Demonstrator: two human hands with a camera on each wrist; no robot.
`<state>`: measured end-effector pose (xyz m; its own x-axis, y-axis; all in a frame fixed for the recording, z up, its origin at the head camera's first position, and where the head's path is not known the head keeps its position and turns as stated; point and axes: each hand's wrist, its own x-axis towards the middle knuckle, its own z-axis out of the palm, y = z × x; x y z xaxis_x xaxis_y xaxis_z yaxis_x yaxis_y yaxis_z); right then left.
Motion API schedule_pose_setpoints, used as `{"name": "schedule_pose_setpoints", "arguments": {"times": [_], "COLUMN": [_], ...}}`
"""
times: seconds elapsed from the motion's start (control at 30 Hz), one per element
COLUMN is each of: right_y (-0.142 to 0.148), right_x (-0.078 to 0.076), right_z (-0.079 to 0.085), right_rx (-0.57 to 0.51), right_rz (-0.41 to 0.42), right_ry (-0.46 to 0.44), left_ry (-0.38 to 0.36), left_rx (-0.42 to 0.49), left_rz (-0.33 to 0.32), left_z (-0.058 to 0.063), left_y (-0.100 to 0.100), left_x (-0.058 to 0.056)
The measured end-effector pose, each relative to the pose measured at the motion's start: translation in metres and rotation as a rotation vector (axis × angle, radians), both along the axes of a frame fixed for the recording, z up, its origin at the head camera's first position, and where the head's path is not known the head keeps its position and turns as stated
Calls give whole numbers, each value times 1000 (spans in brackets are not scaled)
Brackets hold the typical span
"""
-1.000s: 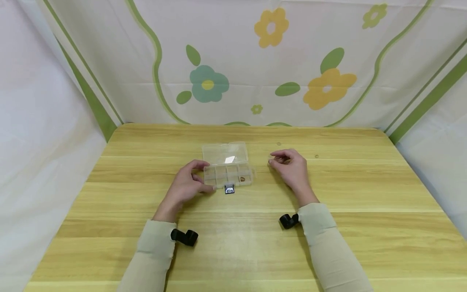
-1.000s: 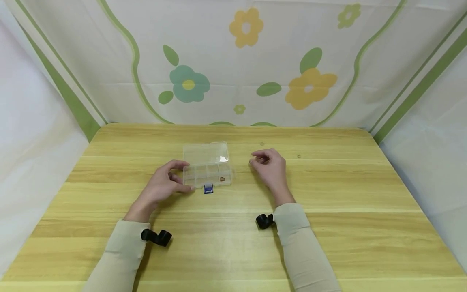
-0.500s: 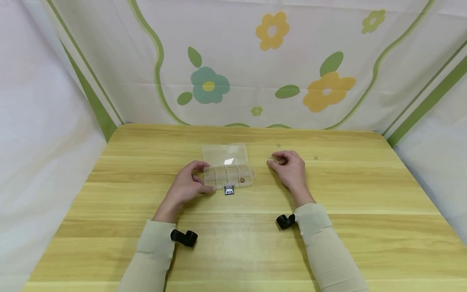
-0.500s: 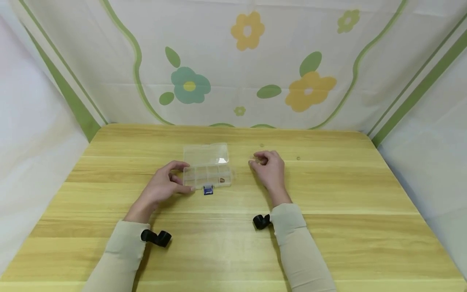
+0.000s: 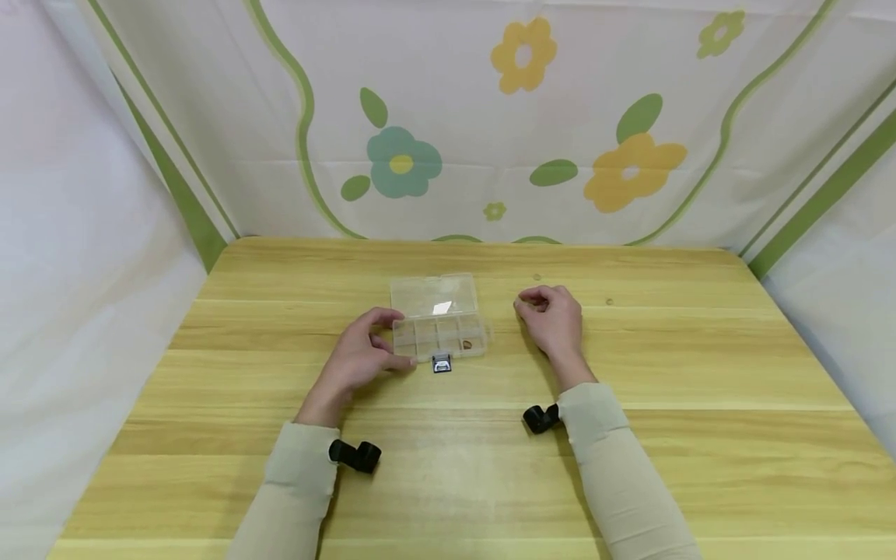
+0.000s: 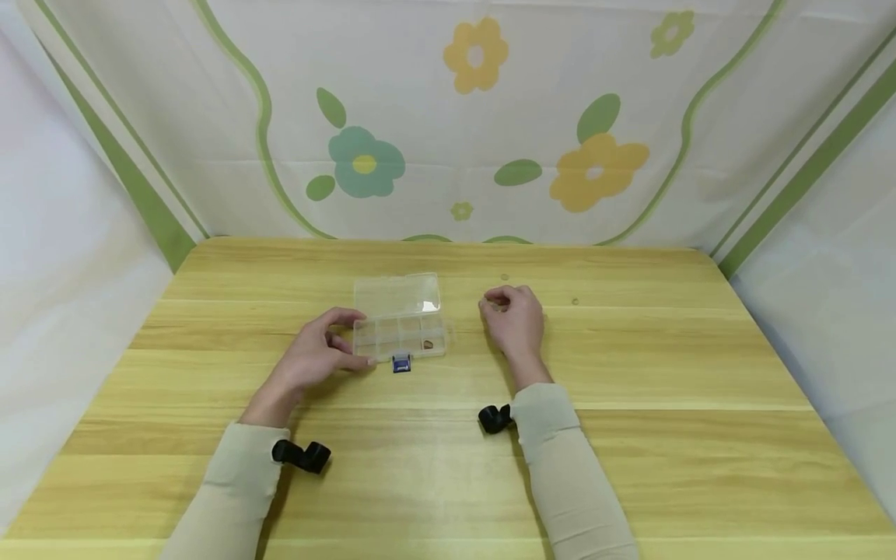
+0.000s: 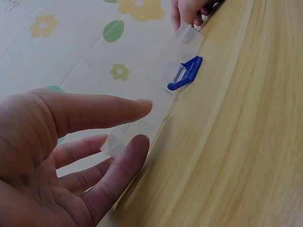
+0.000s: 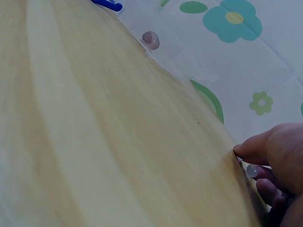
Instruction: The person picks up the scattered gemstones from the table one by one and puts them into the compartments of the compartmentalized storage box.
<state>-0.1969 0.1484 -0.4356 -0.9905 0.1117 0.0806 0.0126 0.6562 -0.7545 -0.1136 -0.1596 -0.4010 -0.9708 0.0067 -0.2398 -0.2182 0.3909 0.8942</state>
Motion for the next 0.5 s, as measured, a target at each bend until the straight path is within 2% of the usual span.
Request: {"name": "schedule_pose_setpoints", "arguments": {"times": [0.5], "right_y": [1], "right_x": [-1], "right_z": [0], "right_rx": [-9], "right_rz": [-24], "right_ry": [16], "left_ry": [2], "left_rx": [-6], "left_rz": [-7], "left_z": [0], "left_y": [0], "left_x": [0]}}
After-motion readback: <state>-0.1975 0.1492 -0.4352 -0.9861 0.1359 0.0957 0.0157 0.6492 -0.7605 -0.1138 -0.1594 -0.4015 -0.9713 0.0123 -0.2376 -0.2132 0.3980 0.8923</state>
